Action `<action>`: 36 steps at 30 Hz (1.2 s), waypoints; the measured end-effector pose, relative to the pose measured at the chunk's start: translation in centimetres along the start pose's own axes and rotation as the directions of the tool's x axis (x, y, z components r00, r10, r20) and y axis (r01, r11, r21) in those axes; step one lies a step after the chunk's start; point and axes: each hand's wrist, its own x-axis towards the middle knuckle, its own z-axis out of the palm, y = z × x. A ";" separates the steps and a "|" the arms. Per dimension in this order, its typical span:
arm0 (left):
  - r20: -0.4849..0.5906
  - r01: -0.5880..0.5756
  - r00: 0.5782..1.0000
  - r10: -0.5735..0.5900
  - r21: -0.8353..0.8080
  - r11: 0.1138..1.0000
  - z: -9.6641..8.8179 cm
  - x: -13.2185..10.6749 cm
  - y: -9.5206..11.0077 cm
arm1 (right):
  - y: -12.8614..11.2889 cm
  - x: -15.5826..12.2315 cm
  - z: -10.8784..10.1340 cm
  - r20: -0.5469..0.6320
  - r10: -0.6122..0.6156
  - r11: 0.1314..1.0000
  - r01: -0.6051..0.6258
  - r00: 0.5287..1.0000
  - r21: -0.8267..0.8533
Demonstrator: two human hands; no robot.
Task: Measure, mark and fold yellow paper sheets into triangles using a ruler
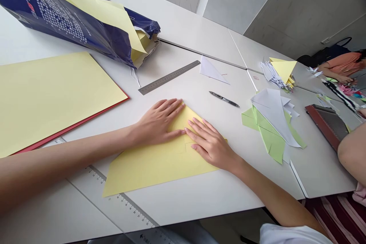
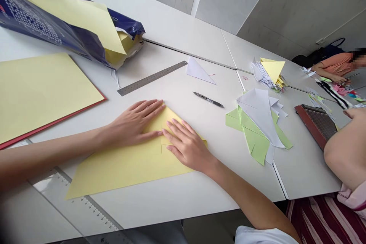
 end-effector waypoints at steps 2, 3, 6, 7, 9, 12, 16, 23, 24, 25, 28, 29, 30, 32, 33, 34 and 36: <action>-0.001 0.000 1.000 0.000 -0.006 1.000 -0.1 0.0 0.0 | 0.0 0.0 0.0 0.004 0.005 1.000 -0.005 1.000 0.004; 0.000 -0.001 1.000 0.001 -0.011 1.000 -0.1 0.0 0.0 | 0.1 -0.1 0.0 0.003 0.006 1.000 -0.006 1.000 0.006; 0.007 -0.012 1.000 0.013 -0.028 1.000 -0.2 0.0 0.0 | 0.2 -0.1 0.1 0.001 0.004 1.000 -0.004 1.000 0.016; 0.009 -0.019 1.000 0.019 -0.033 0.999 -0.2 0.0 -0.1 | 0.2 -0.1 0.1 0.000 0.004 1.000 -0.004 1.000 0.021; 0.009 -0.028 1.000 0.028 -0.038 0.999 -0.1 0.0 -0.2 | 0.2 -0.1 0.1 0.001 0.006 1.000 -0.006 1.000 0.027; 0.012 -0.026 1.000 0.026 -0.035 0.999 -0.1 0.0 -0.2 | 0.3 -0.1 0.0 0.004 0.006 1.000 -0.006 1.000 0.029; 0.027 -0.018 0.999 0.019 -0.023 1.000 -0.2 0.1 -0.1 | 0.3 -0.1 0.0 0.015 0.005 1.000 -0.006 1.000 0.029; 0.008 -0.028 1.000 0.029 -0.044 0.999 -0.2 0.1 -0.1 | 0.4 -0.2 -0.1 0.029 0.011 0.999 -0.012 1.000 0.037; 0.001 -0.031 1.000 0.031 -0.046 0.998 -0.1 0.1 -0.1 | 0.4 -0.2 -0.1 0.032 0.011 0.999 -0.012 0.999 0.037; -0.006 -0.033 0.999 0.033 -0.048 0.998 -0.1 0.1 -0.1 | 0.4 -0.2 -0.1 0.035 0.009 0.999 -0.010 0.999 0.036; -0.007 -0.036 0.999 0.035 -0.041 0.999 -0.1 0.1 -0.1 | 0.5 -0.2 0.0 0.036 0.005 0.999 -0.006 0.999 0.032; -0.003 -0.035 0.999 0.035 -0.035 0.999 -0.1 0.1 -0.1 | 0.5 -0.2 0.0 0.035 0.005 1.000 -0.006 0.999 0.030; 0.000 -0.033 0.999 0.033 -0.029 0.999 -0.2 0.1 -0.1 | 0.5 -0.3 0.0 0.033 0.006 1.000 -0.007 0.999 0.028; 0.002 -0.030 1.000 0.030 -0.022 0.999 -0.2 0.1 -0.1 | 0.4 -0.3 0.1 0.030 0.009 1.000 -0.010 1.000 0.025; 0.002 -0.029 1.000 0.029 -0.021 0.999 -0.2 0.1 -0.1 | 0.4 -0.2 0.1 0.028 0.010 1.000 -0.011 1.000 0.024; 0.002 -0.029 1.000 0.029 -0.021 0.999 -0.2 0.1 -0.1 | 0.4 -0.2 0.1 0.026 0.009 1.000 -0.010 1.000 0.023; 0.005 -0.025 1.000 0.025 -0.021 0.999 -0.2 0.1 0.0 | 0.3 -0.2 0.1 0.023 0.003 1.000 -0.003 1.000 0.023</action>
